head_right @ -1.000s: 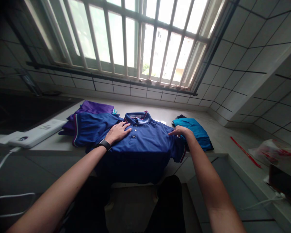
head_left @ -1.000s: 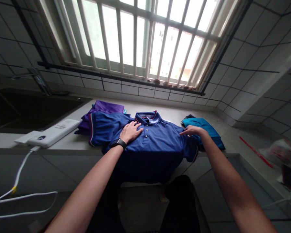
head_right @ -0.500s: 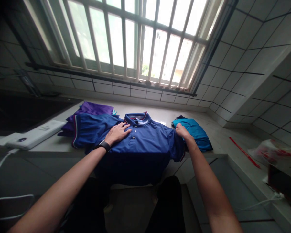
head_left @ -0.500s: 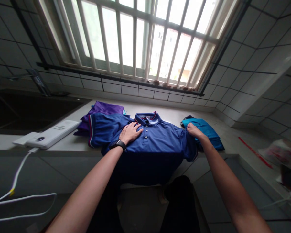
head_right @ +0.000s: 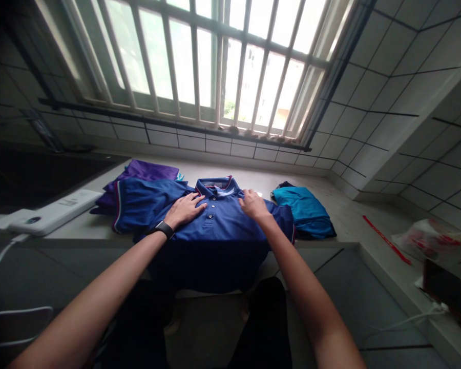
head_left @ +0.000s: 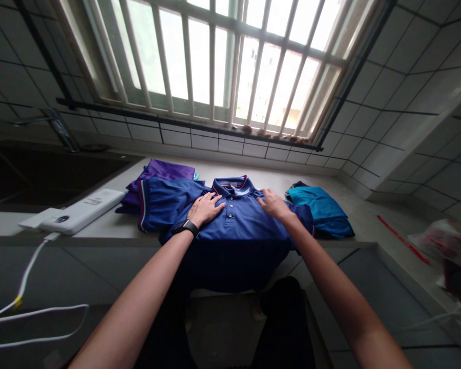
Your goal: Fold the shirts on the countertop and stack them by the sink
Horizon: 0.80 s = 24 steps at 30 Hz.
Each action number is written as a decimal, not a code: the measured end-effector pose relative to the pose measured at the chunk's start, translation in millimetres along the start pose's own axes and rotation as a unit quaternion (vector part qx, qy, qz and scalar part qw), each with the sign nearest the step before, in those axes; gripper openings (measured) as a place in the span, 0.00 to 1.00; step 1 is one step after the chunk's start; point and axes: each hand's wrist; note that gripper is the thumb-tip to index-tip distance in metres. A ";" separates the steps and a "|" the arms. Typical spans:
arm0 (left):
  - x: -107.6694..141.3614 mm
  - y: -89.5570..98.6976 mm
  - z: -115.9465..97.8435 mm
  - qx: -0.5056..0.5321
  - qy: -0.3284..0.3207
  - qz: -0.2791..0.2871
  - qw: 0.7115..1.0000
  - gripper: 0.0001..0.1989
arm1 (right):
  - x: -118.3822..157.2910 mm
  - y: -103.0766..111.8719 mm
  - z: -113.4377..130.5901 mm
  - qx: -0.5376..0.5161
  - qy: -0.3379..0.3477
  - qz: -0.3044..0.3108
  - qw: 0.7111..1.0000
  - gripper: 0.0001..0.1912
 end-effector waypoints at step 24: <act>10.5 19.4 -14.0 0.005 0.015 0.026 1.000 0.32 | -11.1 -63.7 49.8 -0.041 -0.006 0.019 0.999 0.33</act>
Point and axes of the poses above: each hand's wrist, its own x-axis away from the middle knuckle, its own y-axis out of the back of the hand, z = x × y, and after that the axes turned 2 degrees about x, right-handed
